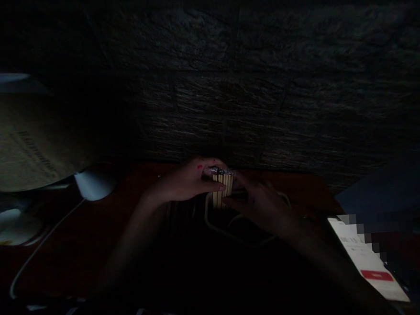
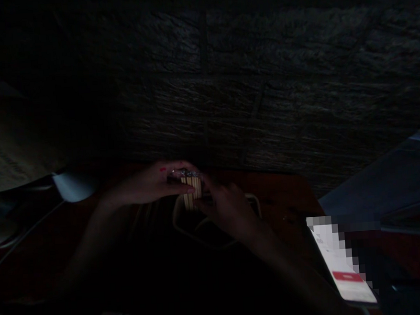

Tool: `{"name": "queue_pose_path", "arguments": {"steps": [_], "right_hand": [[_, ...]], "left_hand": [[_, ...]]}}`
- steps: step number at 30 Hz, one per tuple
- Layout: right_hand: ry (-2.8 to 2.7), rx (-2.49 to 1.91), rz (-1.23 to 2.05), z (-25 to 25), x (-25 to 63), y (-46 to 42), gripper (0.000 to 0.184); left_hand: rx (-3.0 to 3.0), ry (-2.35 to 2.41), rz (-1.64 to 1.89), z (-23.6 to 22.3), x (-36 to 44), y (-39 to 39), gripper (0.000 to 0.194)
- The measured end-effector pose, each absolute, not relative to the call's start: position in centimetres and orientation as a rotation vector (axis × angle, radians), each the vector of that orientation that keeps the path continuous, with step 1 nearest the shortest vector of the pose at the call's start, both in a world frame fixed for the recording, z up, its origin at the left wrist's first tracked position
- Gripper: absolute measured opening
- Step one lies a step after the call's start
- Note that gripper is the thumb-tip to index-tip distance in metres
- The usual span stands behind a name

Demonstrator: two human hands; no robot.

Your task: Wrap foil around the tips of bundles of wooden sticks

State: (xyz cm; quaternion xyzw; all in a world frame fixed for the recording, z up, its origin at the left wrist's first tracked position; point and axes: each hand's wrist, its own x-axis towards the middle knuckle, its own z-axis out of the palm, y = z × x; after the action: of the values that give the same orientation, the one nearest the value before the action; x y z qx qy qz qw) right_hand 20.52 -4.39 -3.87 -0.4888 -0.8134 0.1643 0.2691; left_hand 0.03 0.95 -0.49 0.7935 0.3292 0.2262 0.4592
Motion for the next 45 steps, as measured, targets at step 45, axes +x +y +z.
{"name": "queue_pose_path", "arguments": {"steps": [45], "right_hand": [[-2.116,-1.315,0.485,-3.2,20.7,-4.4,0.026]], "left_hand": [[1.940,0.911,0.522,0.4,-0.4,0.4,0.026]]}}
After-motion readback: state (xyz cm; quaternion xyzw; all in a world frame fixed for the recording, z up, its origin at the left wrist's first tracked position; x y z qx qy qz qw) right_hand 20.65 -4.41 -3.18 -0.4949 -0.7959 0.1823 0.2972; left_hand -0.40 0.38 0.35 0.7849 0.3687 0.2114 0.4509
